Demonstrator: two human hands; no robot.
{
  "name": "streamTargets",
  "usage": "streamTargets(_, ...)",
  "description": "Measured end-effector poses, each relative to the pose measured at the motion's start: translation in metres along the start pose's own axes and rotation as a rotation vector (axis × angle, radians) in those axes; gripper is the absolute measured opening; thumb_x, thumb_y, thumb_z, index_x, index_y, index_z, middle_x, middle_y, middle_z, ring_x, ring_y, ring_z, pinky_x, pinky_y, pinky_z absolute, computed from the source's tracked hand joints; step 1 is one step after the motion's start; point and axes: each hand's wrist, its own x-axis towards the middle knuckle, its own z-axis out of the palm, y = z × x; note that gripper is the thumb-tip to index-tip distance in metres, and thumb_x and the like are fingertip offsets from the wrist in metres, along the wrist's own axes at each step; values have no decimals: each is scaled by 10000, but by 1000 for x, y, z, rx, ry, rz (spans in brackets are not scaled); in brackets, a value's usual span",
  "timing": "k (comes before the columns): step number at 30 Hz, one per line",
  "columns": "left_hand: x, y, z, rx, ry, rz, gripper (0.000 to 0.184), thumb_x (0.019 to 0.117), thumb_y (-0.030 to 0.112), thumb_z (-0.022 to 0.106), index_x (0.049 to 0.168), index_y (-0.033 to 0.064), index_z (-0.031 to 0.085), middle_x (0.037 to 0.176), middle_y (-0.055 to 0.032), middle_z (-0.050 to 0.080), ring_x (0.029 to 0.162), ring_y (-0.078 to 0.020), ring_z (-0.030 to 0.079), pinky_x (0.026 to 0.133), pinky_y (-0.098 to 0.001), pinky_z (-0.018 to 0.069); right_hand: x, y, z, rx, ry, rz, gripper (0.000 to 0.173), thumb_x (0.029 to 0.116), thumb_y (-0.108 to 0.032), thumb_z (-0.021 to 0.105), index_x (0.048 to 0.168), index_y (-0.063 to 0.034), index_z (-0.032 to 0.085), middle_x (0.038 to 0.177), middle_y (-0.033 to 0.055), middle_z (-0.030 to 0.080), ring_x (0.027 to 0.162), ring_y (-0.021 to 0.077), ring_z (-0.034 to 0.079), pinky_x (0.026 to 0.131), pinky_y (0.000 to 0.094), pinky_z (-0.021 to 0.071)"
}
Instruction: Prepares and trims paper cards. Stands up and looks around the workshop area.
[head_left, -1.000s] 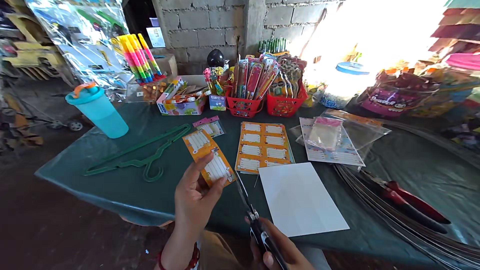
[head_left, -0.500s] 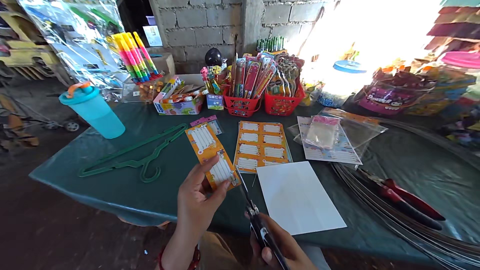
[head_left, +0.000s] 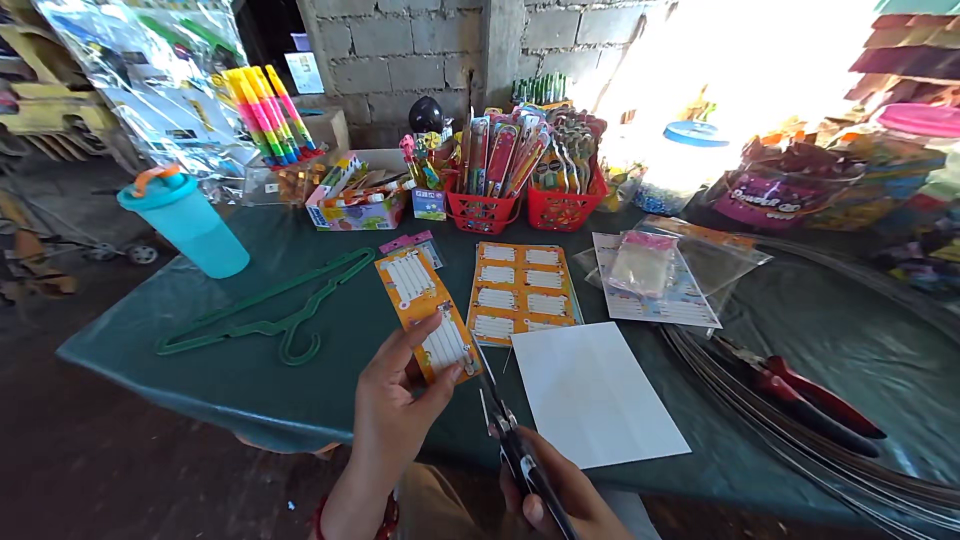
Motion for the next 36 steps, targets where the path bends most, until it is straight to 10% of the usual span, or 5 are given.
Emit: streamTargets(36, 1, 0, 1, -2, -29, 53, 525, 838, -13, 752, 1344, -33, 616, 1289, -96, 635, 972, -93, 725, 791, -237, 639, -2, 0, -1, -6, 21, -27, 761, 994, -481, 585, 1430, 111, 386, 932, -46, 636, 781, -43, 579, 694, 156, 505)
